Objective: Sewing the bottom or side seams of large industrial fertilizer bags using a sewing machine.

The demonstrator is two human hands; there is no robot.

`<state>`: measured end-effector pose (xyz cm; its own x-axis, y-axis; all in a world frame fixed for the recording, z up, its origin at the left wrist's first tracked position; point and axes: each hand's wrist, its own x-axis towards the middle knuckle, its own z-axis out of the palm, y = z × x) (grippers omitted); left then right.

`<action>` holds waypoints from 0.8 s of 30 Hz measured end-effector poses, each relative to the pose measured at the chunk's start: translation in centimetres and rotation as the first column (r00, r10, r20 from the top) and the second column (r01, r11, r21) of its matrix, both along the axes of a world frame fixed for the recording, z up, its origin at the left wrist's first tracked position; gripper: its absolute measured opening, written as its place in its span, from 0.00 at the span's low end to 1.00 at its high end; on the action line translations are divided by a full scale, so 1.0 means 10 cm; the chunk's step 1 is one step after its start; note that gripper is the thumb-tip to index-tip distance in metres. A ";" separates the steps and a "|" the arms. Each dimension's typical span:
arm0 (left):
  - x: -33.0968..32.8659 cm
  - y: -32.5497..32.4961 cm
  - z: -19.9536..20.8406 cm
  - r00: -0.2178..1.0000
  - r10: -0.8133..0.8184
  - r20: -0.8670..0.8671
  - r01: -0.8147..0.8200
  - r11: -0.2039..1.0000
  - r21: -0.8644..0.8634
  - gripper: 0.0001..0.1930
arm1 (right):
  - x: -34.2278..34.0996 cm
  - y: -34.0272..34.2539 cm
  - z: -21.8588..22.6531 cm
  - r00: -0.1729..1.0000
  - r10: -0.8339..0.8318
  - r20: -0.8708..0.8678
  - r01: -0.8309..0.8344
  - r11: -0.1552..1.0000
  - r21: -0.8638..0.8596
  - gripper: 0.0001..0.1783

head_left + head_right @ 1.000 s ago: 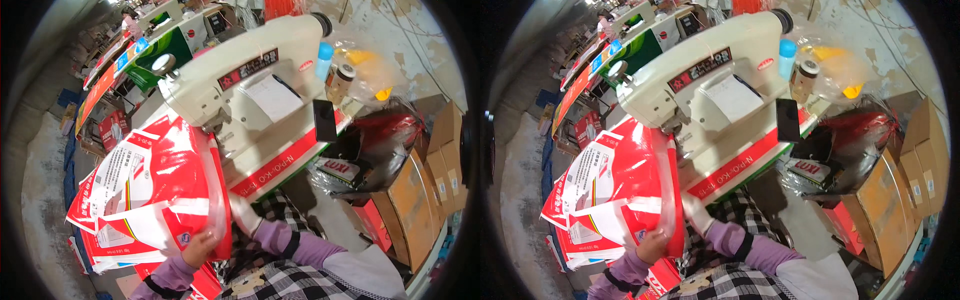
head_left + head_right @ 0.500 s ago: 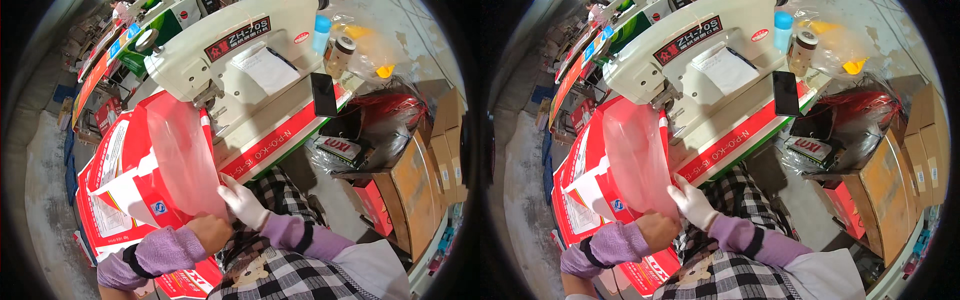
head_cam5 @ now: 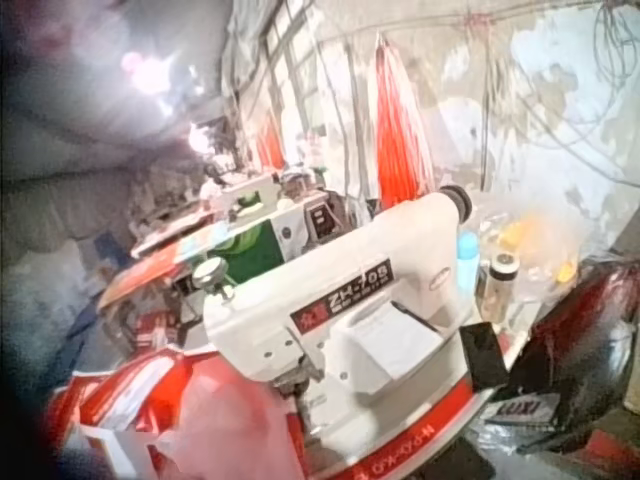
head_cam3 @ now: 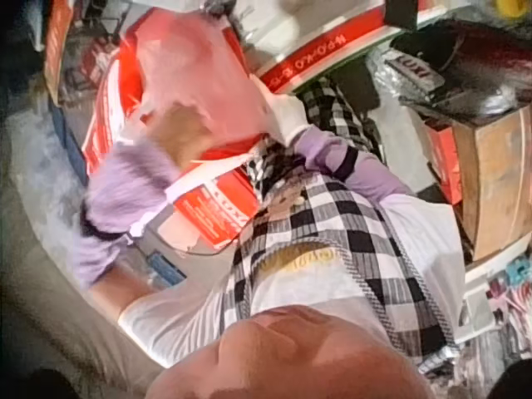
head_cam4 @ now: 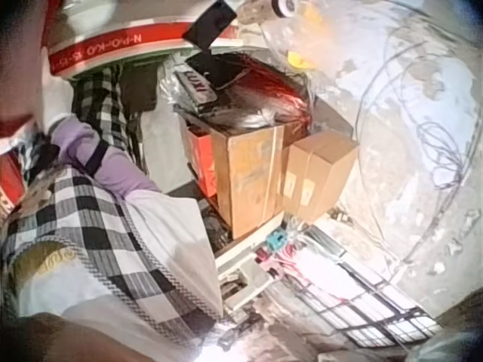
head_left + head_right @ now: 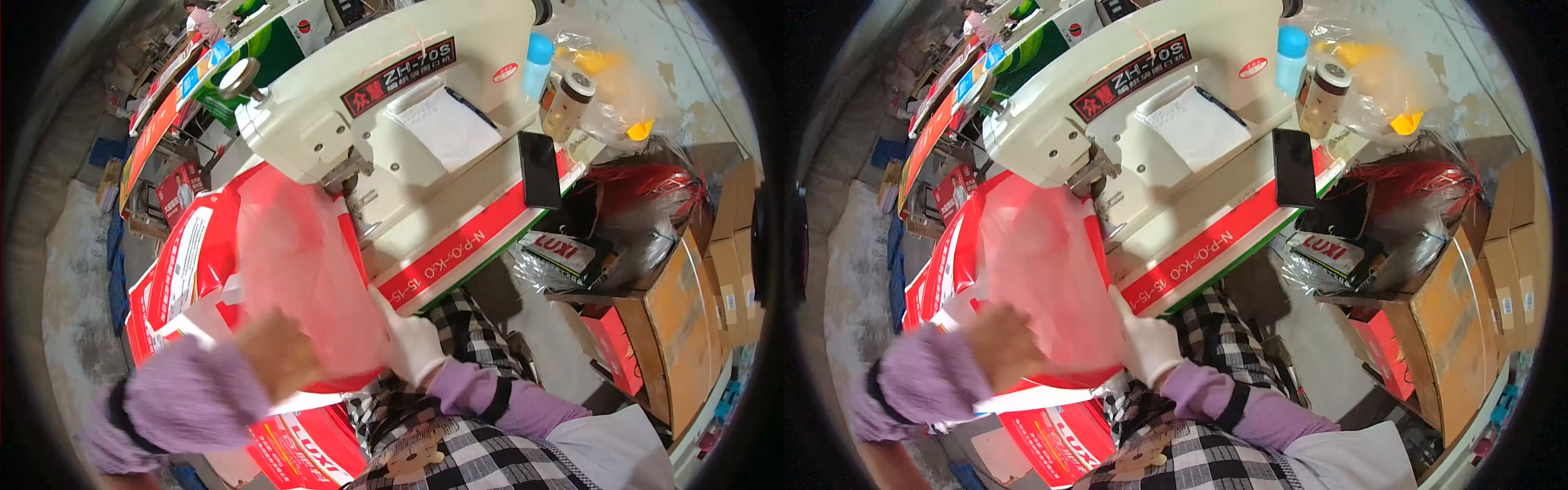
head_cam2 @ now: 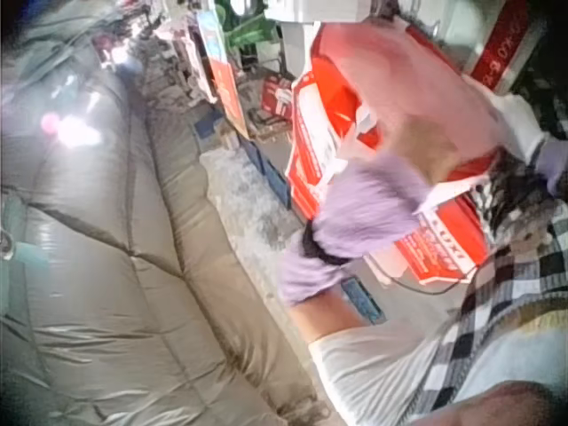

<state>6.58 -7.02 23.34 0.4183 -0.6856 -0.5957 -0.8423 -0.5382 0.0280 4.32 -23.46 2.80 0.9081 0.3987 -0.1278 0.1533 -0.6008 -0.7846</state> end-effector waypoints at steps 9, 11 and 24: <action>0.07 -0.56 -1.23 0.984 0.089 -0.152 -0.095 0.995 -0.034 0.08 | 1.28 0.73 -1.29 0.918 0.215 0.334 -0.060 0.906 -0.419 0.10; 0.25 -0.22 -0.78 0.977 0.210 0.032 -0.210 0.978 -0.019 0.13 | 0.94 0.24 -0.30 0.895 0.442 0.061 -0.445 0.895 0.027 0.10; -0.72 -0.37 -1.07 0.801 0.592 -0.089 -0.581 0.731 -0.357 0.09 | 1.09 0.39 -0.29 0.955 0.115 -0.275 -0.047 0.969 0.242 0.30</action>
<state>-0.62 -10.76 12.66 0.8206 -0.4548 -0.3462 -0.3659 -0.8833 0.2931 15.23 -19.55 -0.12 0.8108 0.5183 -0.2720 -0.0560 -0.3938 -0.9175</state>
